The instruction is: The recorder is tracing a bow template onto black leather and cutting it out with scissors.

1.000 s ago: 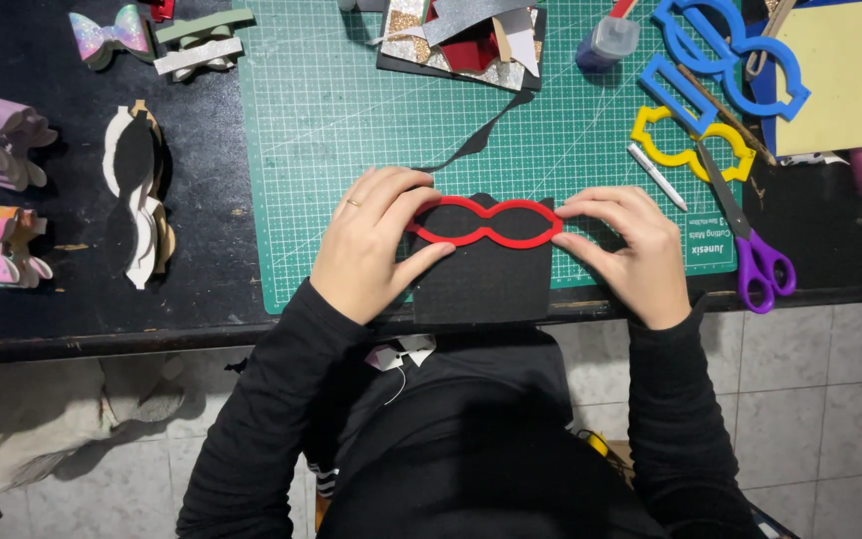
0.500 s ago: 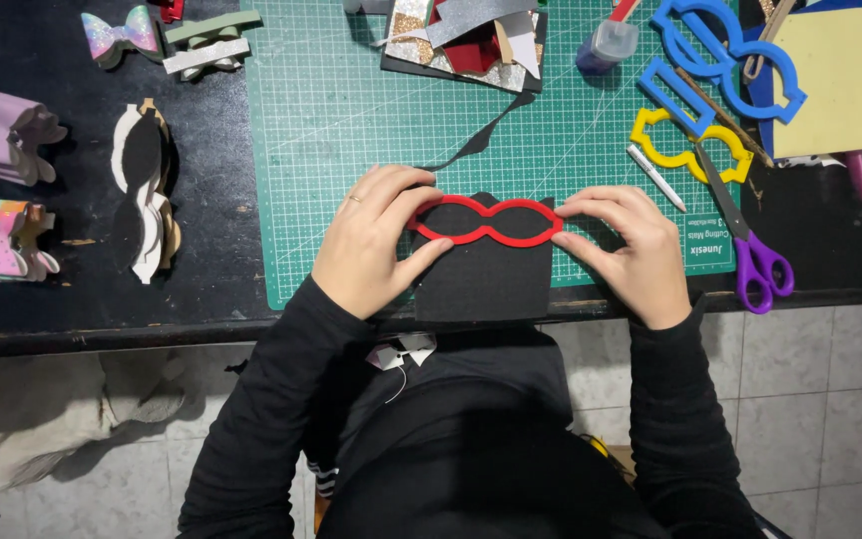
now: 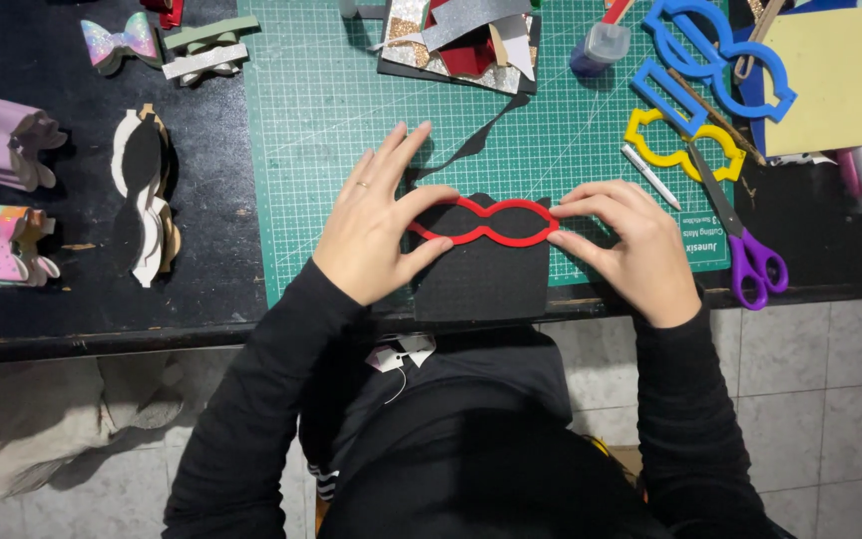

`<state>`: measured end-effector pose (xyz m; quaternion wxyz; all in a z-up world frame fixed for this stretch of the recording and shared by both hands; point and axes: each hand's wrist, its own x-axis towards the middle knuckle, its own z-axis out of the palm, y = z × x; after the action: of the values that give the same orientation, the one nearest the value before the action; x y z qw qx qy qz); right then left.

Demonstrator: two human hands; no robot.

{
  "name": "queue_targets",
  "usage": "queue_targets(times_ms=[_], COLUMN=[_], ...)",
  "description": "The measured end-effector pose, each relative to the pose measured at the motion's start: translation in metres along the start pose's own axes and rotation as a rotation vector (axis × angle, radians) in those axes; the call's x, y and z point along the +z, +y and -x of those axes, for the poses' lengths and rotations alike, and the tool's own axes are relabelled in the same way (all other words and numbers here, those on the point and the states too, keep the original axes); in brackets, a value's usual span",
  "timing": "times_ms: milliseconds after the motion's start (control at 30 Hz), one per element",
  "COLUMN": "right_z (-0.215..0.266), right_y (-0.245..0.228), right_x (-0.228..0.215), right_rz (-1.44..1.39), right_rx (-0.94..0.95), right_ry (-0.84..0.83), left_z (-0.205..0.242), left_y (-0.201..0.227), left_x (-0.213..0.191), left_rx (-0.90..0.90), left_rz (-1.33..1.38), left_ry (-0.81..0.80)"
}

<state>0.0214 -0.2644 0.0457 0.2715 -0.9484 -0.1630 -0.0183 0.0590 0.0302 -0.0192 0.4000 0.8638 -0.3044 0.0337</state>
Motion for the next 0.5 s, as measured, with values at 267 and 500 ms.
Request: queue_targets(times_ms=[267,500], right_z=[-0.007,0.011], right_y=[-0.006,0.035], right_x=[-0.013,-0.031], right_rz=[0.078,0.342], right_rx=[-0.043,0.141], right_ry=[-0.034,0.188], left_z=[-0.008,-0.008], left_y=[0.005,0.004], left_x=[-0.01,-0.01], left_rx=[0.045,0.052], left_rz=[-0.109,-0.149], left_ry=[-0.088,-0.089])
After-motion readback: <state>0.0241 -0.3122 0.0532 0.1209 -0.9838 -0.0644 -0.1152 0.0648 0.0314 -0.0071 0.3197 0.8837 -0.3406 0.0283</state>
